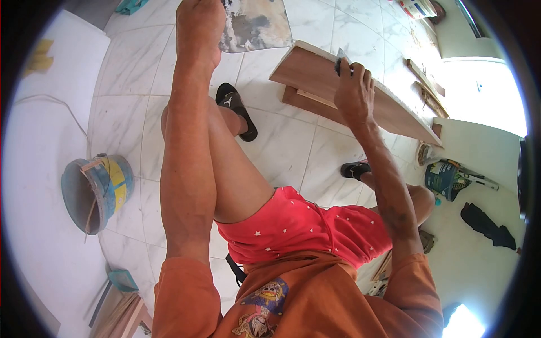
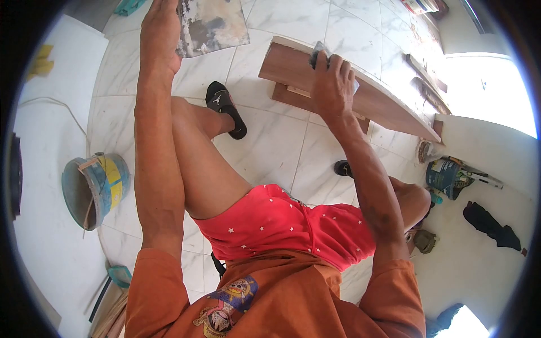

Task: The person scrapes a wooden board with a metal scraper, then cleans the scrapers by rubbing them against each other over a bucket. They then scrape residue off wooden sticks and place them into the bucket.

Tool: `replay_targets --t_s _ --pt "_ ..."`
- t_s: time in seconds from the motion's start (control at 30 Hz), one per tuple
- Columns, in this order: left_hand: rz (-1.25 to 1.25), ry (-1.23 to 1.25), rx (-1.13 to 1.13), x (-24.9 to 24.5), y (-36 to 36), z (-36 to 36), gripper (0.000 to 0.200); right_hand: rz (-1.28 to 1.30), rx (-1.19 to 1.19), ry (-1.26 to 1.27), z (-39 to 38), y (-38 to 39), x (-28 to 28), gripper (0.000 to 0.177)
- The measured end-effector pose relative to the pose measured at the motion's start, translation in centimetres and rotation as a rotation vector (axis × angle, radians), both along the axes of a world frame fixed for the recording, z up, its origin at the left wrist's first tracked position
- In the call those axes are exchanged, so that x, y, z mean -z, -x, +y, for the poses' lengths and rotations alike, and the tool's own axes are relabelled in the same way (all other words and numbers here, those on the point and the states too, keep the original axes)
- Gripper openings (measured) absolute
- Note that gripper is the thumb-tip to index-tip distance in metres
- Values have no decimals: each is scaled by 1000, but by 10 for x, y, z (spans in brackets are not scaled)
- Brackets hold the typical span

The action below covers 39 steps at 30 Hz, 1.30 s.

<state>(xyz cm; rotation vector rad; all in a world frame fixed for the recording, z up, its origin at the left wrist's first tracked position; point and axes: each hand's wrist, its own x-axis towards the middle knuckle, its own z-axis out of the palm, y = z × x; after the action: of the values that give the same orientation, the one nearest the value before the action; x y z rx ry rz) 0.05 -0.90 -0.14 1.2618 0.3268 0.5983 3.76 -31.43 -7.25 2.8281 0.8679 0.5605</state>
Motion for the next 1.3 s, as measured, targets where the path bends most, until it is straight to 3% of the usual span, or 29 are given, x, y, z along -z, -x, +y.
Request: replay_targets --t_s 0.07,0.27,0.4,0.73,0.93,1.23,1.3 --pt "-95 -65 40 -4 4 -6 40 -13 12 9 7 4 6 51" --pt "-37 36 30 0 -5 -3 41 -18 -33 42 30 16 34 51" --pt "-22 7 23 -6 -5 -5 41 147 -178 41 22 27 2 43" --pt "-36 -5 33 -1 -4 -5 39 71 150 -47 -3 9 2 38" --pt "-16 29 20 7 -9 0 39 124 84 -65 35 13 7 38" --pt "25 25 -11 5 -10 2 36 93 -233 -95 66 22 3 31" --pt "9 50 1 6 -9 4 36 88 -141 -81 57 26 -7 32"
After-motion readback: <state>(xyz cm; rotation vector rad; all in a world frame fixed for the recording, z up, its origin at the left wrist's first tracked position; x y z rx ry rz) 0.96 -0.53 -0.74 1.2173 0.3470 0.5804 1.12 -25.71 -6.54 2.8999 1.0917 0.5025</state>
